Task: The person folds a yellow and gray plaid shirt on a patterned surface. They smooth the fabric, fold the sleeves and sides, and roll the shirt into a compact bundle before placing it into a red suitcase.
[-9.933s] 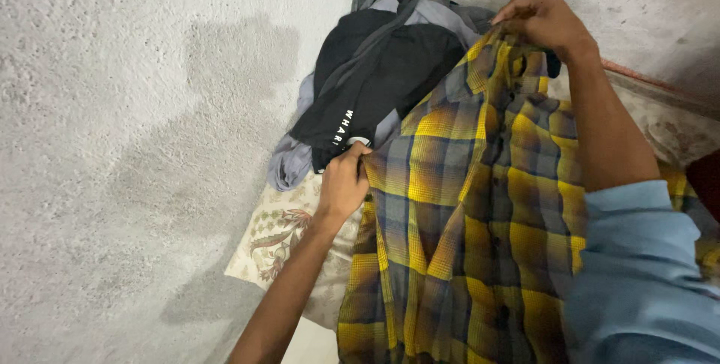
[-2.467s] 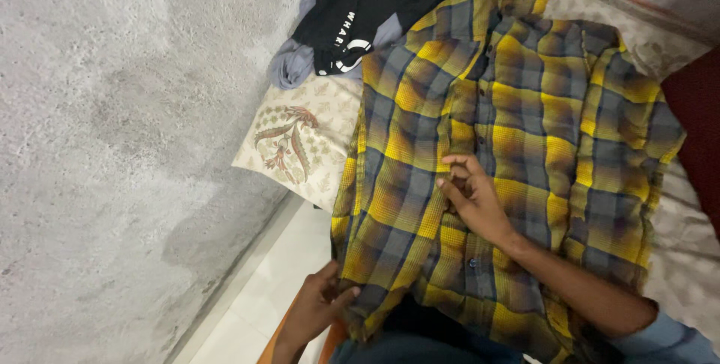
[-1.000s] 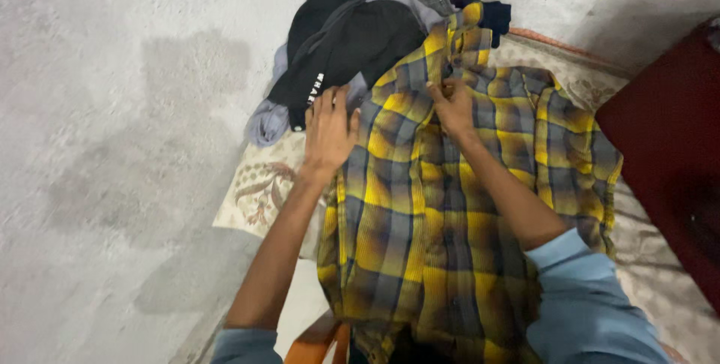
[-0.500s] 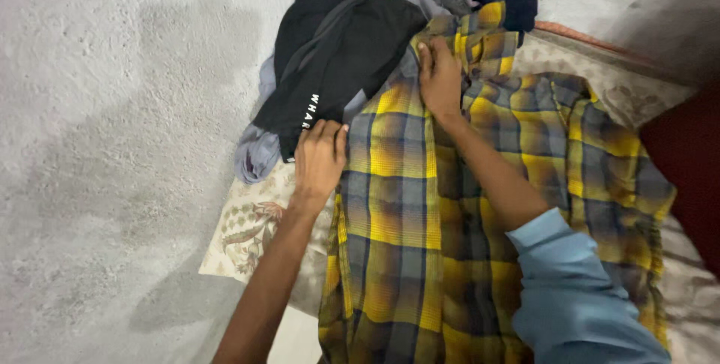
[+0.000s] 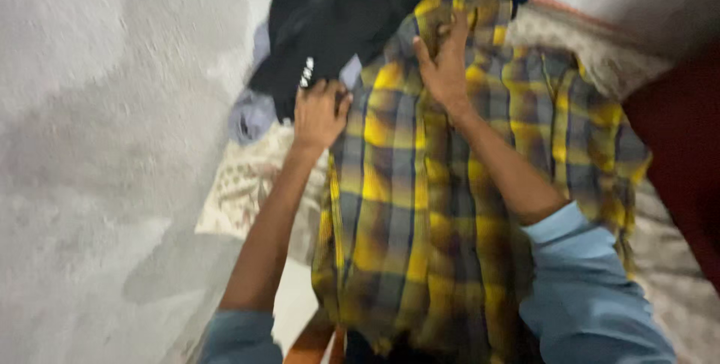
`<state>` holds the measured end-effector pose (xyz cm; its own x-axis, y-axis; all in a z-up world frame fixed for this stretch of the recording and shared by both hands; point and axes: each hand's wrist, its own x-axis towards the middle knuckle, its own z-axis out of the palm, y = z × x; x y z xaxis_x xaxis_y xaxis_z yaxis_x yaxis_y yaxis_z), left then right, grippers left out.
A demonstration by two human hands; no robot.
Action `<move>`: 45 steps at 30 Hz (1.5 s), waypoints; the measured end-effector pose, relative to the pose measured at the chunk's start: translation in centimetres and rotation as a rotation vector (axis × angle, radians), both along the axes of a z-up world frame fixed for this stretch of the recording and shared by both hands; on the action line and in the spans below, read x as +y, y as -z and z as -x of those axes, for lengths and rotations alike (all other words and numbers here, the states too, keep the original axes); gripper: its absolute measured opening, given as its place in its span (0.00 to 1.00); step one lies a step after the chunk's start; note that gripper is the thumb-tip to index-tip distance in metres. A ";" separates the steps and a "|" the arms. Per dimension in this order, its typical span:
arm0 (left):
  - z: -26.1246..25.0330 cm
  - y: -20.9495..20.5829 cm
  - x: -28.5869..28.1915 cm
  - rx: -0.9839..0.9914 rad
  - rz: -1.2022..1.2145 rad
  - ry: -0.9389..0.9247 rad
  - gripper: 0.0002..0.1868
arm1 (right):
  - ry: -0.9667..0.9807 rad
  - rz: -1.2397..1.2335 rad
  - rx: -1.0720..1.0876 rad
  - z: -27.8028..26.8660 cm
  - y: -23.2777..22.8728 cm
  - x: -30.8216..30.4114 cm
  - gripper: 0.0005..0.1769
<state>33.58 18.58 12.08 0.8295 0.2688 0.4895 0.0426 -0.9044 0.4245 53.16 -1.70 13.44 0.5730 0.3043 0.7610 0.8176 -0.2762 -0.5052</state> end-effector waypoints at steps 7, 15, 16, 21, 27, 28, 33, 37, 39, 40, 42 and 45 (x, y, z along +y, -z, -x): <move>6.1 -3.0 -1.1 -0.063 -0.001 0.122 0.37 | -0.010 0.420 -0.116 15.7 -4.9 -7.4 0.41; 25.9 1.1 -10.6 -0.134 0.120 0.088 0.11 | -0.313 0.859 0.020 31.0 -6.6 -15.6 0.32; 26.9 1.8 -11.5 -0.021 0.229 0.094 0.08 | -0.313 0.893 0.081 31.4 -6.5 -15.9 0.31; 30.4 2.6 -14.6 -0.065 0.297 -0.092 0.11 | -0.298 0.943 0.266 32.1 -4.9 -15.1 0.26; 30.4 2.5 -15.4 -0.035 0.315 -0.112 0.14 | -0.325 0.922 0.302 32.3 -3.5 -15.2 0.27; 30.5 2.7 -15.6 -0.071 0.322 -0.089 0.14 | -0.347 0.898 0.320 32.3 -3.2 -15.4 0.27; 31.0 2.9 -16.4 -0.041 0.643 -0.057 0.21 | -0.383 0.764 0.236 32.3 -2.3 -15.9 0.27; 31.7 2.9 -16.5 -0.183 1.079 -0.018 0.20 | -0.492 0.476 0.558 33.5 -2.3 -16.3 0.23; 31.9 3.2 -16.6 -0.253 1.142 0.037 0.20 | -0.561 0.355 0.662 33.6 -2.6 -16.3 0.22; 32.0 3.5 -16.7 -0.289 1.174 0.063 0.20 | -0.595 0.295 0.715 33.7 -2.7 -16.3 0.22; 32.7 4.0 -16.2 -0.187 1.184 0.122 0.27 | -0.554 0.419 0.818 34.0 -3.1 -16.4 0.25; 33.1 4.1 -16.2 -0.062 1.273 0.146 0.35 | -0.553 0.522 0.941 34.3 -3.6 -16.2 0.27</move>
<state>0.48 2.39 7.95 0.8757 0.4829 -0.0055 -0.0730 0.1436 0.9869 18.85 -17.91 17.07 0.5320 0.8292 -0.1713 0.2624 -0.3538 -0.8978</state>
